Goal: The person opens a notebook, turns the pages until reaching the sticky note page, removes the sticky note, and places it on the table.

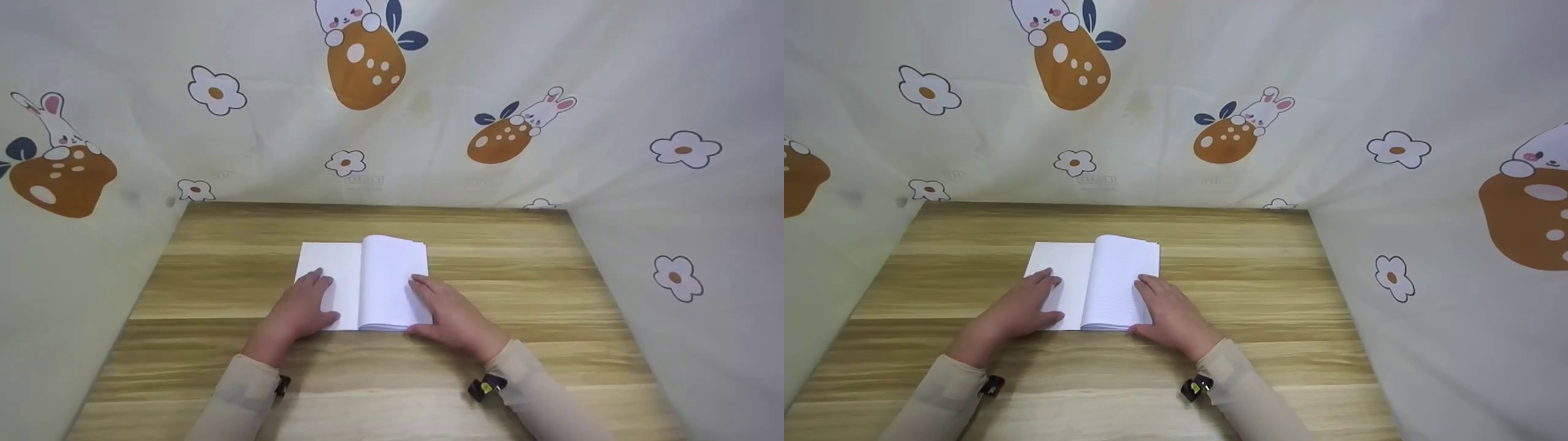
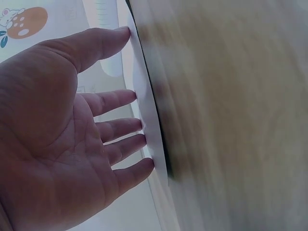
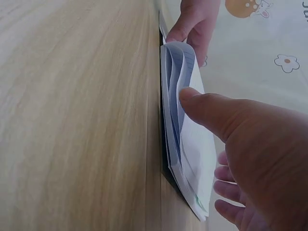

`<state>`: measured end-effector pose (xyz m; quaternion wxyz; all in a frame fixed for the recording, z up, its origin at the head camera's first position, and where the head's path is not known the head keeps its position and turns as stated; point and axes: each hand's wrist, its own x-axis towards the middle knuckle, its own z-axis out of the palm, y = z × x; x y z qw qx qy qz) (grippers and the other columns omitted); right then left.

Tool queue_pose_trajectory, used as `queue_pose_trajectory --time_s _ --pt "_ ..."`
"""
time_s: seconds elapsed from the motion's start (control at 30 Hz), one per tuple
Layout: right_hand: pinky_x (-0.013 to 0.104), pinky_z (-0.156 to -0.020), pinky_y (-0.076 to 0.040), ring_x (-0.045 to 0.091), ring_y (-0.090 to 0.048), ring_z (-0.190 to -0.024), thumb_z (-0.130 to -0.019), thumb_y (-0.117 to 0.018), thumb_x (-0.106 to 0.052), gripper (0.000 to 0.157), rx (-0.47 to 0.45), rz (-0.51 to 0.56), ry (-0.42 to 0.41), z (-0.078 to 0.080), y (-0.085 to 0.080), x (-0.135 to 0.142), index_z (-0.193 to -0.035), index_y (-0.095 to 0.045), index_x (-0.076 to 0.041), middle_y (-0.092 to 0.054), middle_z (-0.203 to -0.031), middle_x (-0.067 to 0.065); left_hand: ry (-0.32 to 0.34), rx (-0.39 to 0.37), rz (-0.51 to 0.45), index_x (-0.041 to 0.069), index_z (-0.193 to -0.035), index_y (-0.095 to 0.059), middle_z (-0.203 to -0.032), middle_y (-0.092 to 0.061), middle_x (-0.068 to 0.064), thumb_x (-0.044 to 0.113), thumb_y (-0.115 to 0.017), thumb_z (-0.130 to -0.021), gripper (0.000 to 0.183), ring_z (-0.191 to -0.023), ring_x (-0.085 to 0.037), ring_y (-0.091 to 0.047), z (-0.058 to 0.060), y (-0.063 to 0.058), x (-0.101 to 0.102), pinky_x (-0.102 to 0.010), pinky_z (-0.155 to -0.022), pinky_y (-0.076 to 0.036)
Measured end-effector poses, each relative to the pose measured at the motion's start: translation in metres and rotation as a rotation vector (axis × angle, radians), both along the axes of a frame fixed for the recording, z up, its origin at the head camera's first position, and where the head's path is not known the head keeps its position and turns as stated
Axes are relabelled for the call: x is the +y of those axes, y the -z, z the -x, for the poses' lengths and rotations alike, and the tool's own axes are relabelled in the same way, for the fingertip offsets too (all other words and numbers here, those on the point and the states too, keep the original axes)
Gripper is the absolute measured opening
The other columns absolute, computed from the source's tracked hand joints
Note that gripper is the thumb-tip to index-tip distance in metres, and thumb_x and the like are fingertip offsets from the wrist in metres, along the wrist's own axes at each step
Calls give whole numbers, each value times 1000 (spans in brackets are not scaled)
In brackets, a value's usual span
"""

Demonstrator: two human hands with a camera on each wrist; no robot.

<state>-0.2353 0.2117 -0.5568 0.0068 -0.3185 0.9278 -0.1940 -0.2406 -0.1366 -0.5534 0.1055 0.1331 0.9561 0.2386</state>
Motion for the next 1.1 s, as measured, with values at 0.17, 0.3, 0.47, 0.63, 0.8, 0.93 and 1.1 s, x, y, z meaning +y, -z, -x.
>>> queue_pose_trajectory --time_s 0.17,0.3,0.47,0.63,0.8,0.93,1.1 --pt "49 -130 -34 36 -43 -158 -96 -86 -47 95 11 -21 -41 -1 3 -3 -167 -44 0 -41 -174 15 6 12 -14 -6 -158 -52 -171 -36 -33 26 -81 -99 74 -161 -50 -31 -1 -1 0 -62 -131 -28" --pt "50 -128 -37 37 -45 -157 -97 -86 -43 89 50 -36 -79 -1 6 -6 -164 -48 3 -44 -173 18 14 22 -29 -8 -156 -52 -170 -37 -35 25 -82 -97 73 -160 -51 -33 -3 -3 0 -63 -130 -29" --pt "50 -127 -39 37 -49 -154 -100 -84 -40 81 58 -58 -102 -2 9 -9 -160 -52 4 -48 -169 18 18 23 -22 -8 -156 -52 -170 -37 -34 25 -81 -98 72 -160 -51 -32 -4 -4 1 -63 -130 -29" --pt "49 -126 -40 36 -52 -151 -102 -81 -39 75 44 -66 -111 -3 10 -9 -157 -56 4 -52 -166 18 17 36 -17 -8 -155 -53 -169 -38 -35 25 -81 -98 71 -159 -52 -34 -3 -3 1 -64 -129 -30" --pt "50 -126 -41 36 -53 -151 -102 -81 -39 72 35 -59 -115 -3 10 -9 -155 -58 4 -53 -166 18 16 32 -10 -7 -156 -52 -170 -37 -35 26 -81 -98 73 -159 -52 -33 -3 -2 0 -65 -129 -29" --pt "49 -126 -41 36 -53 -151 -102 -80 -39 70 26 -59 -117 -2 9 -9 -154 -60 4 -53 -166 17 14 30 0 -7 -157 -52 -170 -36 -34 27 -81 -99 73 -160 -51 -32 -2 -2 0 -65 -129 -28" --pt "49 -125 -42 36 -53 -151 -103 -80 -39 68 21 -53 -121 -1 9 -9 -152 -61 4 -54 -165 18 20 34 7 -7 -156 -52 -170 -37 -35 28 -81 -99 73 -160 -51 -33 -1 -1 0 -66 -129 -29"
